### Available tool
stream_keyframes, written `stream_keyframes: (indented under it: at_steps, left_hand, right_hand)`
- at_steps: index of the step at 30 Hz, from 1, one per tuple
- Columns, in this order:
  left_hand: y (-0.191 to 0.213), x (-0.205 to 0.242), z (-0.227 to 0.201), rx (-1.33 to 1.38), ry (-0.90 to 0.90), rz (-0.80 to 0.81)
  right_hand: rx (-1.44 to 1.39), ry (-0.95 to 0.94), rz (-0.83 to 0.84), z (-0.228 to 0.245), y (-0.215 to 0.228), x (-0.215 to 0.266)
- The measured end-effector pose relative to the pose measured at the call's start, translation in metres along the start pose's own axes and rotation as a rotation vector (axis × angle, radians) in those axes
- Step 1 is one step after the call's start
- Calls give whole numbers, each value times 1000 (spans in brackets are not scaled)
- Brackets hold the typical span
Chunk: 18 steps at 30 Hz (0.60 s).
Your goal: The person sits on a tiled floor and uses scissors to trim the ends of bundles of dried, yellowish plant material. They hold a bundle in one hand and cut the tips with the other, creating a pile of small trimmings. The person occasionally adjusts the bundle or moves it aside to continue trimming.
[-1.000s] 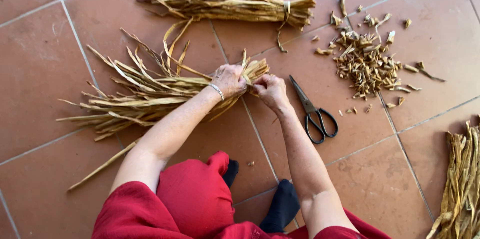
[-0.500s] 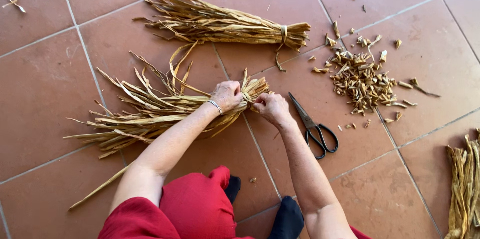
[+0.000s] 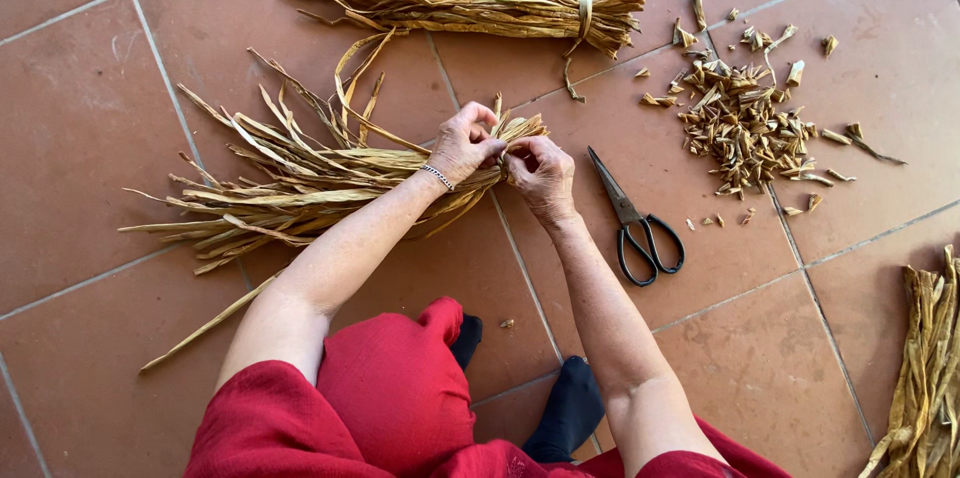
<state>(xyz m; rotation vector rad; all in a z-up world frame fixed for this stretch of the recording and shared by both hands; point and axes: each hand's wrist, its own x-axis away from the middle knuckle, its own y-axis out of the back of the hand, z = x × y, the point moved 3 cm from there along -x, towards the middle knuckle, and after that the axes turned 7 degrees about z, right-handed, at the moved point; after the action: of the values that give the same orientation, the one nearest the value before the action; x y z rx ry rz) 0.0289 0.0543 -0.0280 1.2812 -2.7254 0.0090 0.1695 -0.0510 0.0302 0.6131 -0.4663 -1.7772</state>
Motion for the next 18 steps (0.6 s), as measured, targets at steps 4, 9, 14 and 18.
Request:
stream_keyframes:
  at_steps: [4,9,14,18]
  left_hand:
    - [2,-4,-4,-130,-18,42]
    - [4,2,-16,-312,-200,150]
    - [0,12,-28,-524,-264,50]
    - [0,13,-29,-508,-260,22]
  right_hand:
    - [-4,124,-22,13,4,0]
    - [97,367,-46,26,3,-2]
    - [146,257,-22,21,-2,-7]
    - [195,162,-22,33,3,-12]
